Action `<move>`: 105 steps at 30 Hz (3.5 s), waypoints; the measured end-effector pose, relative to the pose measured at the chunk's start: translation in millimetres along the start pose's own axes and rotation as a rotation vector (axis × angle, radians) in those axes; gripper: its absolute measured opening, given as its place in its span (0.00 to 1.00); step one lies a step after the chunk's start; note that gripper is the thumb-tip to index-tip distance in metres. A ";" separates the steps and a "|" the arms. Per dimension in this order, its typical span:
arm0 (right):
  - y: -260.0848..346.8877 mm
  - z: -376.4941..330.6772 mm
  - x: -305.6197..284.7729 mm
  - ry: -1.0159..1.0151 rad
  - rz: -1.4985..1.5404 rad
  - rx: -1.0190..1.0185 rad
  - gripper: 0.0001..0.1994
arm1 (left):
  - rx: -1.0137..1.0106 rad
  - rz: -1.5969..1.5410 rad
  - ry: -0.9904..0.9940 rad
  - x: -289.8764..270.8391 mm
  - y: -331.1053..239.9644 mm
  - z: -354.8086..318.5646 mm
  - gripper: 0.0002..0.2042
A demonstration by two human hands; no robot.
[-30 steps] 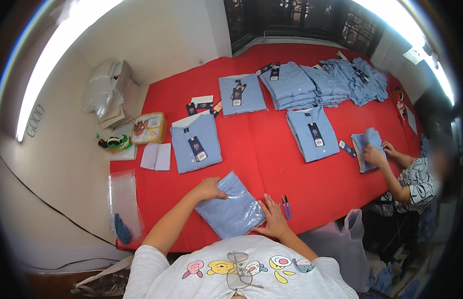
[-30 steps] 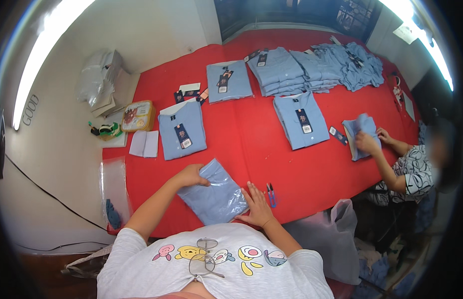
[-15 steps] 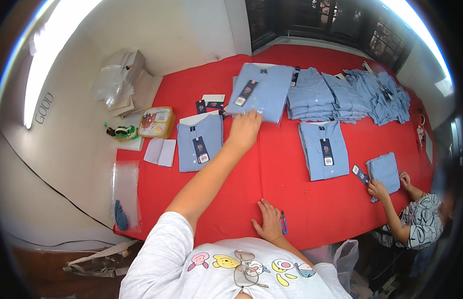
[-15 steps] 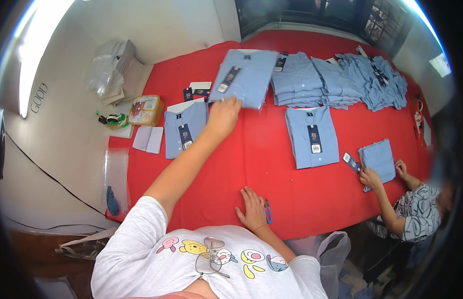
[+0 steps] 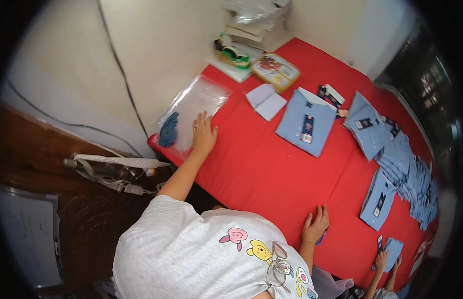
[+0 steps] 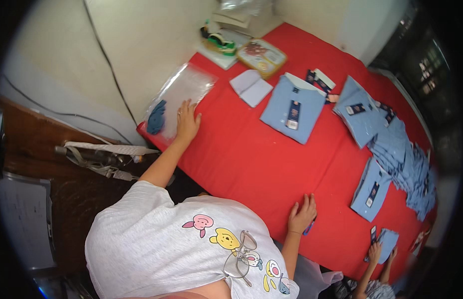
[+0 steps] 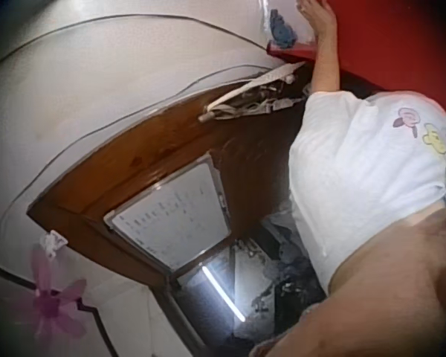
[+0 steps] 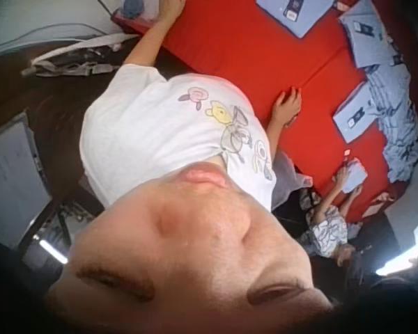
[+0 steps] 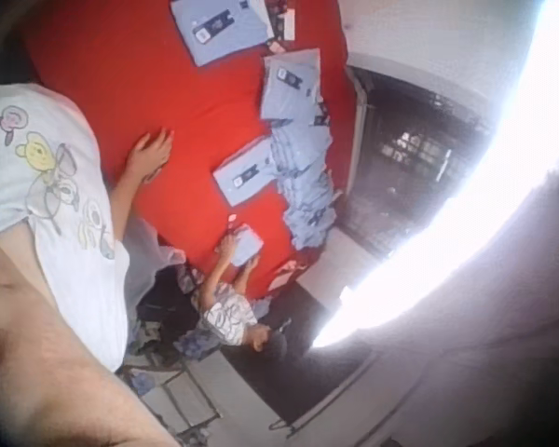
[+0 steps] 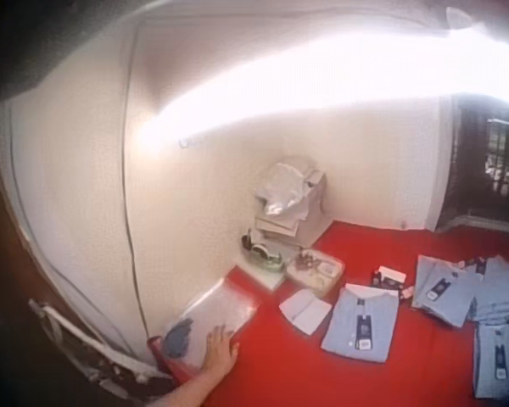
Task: The person takes folded shirts from a table, places them into plastic bags, and removes excess air before sealing them.
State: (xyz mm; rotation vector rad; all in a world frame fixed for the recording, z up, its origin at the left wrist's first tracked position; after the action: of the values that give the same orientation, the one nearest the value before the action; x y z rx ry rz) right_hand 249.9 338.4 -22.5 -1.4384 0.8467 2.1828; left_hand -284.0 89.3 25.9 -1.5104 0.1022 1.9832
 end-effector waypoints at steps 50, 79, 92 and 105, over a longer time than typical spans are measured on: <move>26.8 237.1 105.6 0.187 0.827 0.543 0.20 | -0.156 -0.746 0.570 116.1 -185.9 1.9 0.19; 172.7 -78.5 -53.9 -0.013 0.312 0.508 0.06 | 0.772 -0.553 0.678 31.4 -110.8 -45.3 0.14; 157.9 -17.9 24.6 0.033 0.532 0.781 0.14 | 0.458 -0.681 0.653 58.9 -139.9 -54.7 0.06; 137.2 128.6 -16.8 0.409 0.332 0.057 0.29 | 0.377 -0.683 0.721 41.6 -137.8 -53.6 0.05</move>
State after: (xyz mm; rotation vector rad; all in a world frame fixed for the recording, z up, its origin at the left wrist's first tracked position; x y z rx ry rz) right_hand 84.6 323.2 67.4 -1.8607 1.3615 2.0912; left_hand -172.6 194.2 12.9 -1.6381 0.2108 0.7902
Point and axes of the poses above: each hand's wrist, its own z-axis towards the middle knuckle, its own x-axis out of the palm, y = z × x, the point moved 2 cm from there along z, towards the middle knuckle, and after that the axes turned 7 degrees about -x, right-handed, at the moved point
